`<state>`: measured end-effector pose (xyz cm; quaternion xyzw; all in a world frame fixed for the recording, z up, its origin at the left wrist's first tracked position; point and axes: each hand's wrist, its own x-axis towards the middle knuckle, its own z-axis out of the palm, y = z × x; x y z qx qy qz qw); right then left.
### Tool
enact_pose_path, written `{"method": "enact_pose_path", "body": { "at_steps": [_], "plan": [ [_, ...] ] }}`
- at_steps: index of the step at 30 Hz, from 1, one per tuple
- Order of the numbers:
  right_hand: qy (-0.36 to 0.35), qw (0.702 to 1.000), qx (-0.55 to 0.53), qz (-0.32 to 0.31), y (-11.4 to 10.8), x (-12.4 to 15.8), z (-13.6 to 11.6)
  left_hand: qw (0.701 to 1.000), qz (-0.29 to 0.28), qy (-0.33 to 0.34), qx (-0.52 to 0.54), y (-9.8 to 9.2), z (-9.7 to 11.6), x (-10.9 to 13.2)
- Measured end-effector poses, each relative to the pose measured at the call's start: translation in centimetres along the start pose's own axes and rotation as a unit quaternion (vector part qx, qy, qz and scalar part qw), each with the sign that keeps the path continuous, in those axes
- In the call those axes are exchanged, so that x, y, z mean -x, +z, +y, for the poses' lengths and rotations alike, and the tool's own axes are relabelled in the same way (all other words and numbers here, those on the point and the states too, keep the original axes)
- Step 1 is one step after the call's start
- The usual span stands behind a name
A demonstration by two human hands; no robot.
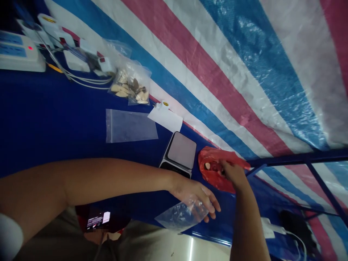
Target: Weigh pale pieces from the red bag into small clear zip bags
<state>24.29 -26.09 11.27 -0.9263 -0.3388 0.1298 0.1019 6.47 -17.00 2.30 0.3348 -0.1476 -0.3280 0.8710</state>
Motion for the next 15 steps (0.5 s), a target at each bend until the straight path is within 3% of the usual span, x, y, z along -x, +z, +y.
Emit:
{"method": "enact_pose_path", "body": {
  "at_steps": [4,7,12,15],
  "plan": [
    [0.057,0.977,-0.161,-0.132,-2.9,4.8,0.0,0.999,0.029,0.028,0.006,0.0,0.2,0.6],
    [0.065,0.956,-0.222,-0.182,-4.2,8.8,-0.8,0.999,0.029,0.036,-0.008,0.1,0.0,0.5],
    [0.021,0.939,-0.104,-0.327,-4.3,11.8,-4.5,0.997,0.000,0.056,-0.047,0.4,-0.5,-0.2],
    [-0.012,0.936,-0.069,-0.346,-4.1,11.8,-5.9,0.998,-0.020,0.036,-0.052,0.5,-0.5,-0.4]
  ]
}}
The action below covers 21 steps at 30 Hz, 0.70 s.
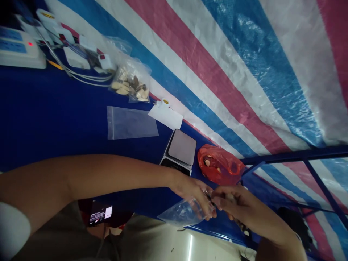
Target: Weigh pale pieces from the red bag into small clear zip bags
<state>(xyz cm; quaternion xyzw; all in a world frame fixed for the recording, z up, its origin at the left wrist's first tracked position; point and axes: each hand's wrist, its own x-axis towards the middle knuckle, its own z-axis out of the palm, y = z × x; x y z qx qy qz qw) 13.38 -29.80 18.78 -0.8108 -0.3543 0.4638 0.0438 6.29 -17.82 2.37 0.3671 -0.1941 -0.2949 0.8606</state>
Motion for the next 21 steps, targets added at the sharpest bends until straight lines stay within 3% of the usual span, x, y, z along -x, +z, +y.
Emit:
{"method": "enact_pose_path", "body": {
  "at_steps": [6,9,15,21],
  "plan": [
    [-0.067,0.981,0.024,0.180,1.7,-1.5,-0.6,0.998,-0.048,0.020,-0.026,-0.6,0.0,-1.2],
    [-0.078,0.965,0.077,0.238,3.0,-1.9,-1.4,0.997,-0.055,0.043,-0.031,-1.1,-0.5,-1.9],
    [-0.065,0.959,0.085,0.262,3.2,-1.2,-1.4,0.996,-0.050,0.069,-0.004,-1.6,-0.8,-2.3],
    [-0.062,0.967,0.075,0.235,2.5,-1.3,-0.9,0.997,-0.054,0.058,0.004,-1.9,-0.8,-2.4]
  ]
}}
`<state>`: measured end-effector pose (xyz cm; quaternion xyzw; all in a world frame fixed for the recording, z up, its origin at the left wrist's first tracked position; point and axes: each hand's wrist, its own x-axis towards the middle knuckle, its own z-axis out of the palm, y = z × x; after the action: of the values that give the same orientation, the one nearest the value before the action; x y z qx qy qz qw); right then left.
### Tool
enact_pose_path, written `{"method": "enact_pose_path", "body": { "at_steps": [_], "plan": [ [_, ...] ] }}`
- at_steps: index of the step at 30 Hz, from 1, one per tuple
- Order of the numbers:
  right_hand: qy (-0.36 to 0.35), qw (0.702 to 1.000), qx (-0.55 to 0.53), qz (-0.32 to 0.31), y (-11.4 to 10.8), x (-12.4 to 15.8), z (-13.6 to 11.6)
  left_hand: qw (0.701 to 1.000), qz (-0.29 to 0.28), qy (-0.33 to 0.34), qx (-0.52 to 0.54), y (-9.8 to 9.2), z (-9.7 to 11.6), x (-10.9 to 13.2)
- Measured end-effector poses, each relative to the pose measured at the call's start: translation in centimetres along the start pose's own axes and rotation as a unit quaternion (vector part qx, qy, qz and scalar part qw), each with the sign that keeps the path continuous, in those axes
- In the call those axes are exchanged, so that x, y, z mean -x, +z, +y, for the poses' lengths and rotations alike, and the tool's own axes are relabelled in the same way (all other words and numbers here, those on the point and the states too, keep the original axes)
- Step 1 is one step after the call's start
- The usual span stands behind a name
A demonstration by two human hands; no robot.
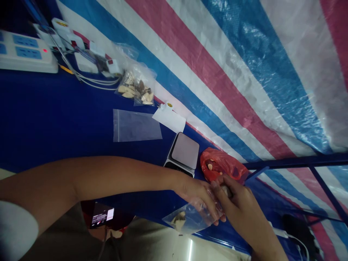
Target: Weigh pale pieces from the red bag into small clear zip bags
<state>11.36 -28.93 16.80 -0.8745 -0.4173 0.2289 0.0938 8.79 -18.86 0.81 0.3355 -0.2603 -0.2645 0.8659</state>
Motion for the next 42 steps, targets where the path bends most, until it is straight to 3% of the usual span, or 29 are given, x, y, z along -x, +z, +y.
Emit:
{"method": "enact_pose_path", "body": {
  "at_steps": [4,9,14,17,22,26,31,42],
  "plan": [
    [-0.002,0.999,0.039,0.026,0.3,-0.3,-0.5,1.000,-0.014,0.000,0.005,-0.1,-0.1,-0.3],
    [-0.005,0.999,0.030,0.014,0.4,-0.3,-1.1,1.000,-0.009,-0.009,0.028,0.3,0.4,-0.2],
    [-0.006,0.995,0.063,0.080,0.2,-0.3,-0.5,0.998,0.011,-0.037,0.053,0.7,0.8,0.1],
    [0.001,0.992,0.006,0.125,0.4,-0.4,-0.3,0.998,0.006,-0.031,0.049,0.7,0.7,0.1],
    [0.008,0.981,-0.135,0.140,1.3,-0.7,-1.1,0.999,-0.019,-0.017,0.033,0.4,0.5,-0.3],
    [-0.006,0.973,-0.175,0.152,1.7,-1.0,-1.4,0.999,-0.022,-0.017,0.017,0.3,0.6,-0.3],
    [0.048,0.967,-0.189,0.164,1.8,-1.1,-0.6,0.999,-0.006,-0.013,0.030,0.5,0.8,-0.1],
    [0.023,0.962,-0.225,0.155,2.2,-0.7,-1.3,0.999,0.000,0.000,0.032,0.5,0.8,0.0]
  ]
}}
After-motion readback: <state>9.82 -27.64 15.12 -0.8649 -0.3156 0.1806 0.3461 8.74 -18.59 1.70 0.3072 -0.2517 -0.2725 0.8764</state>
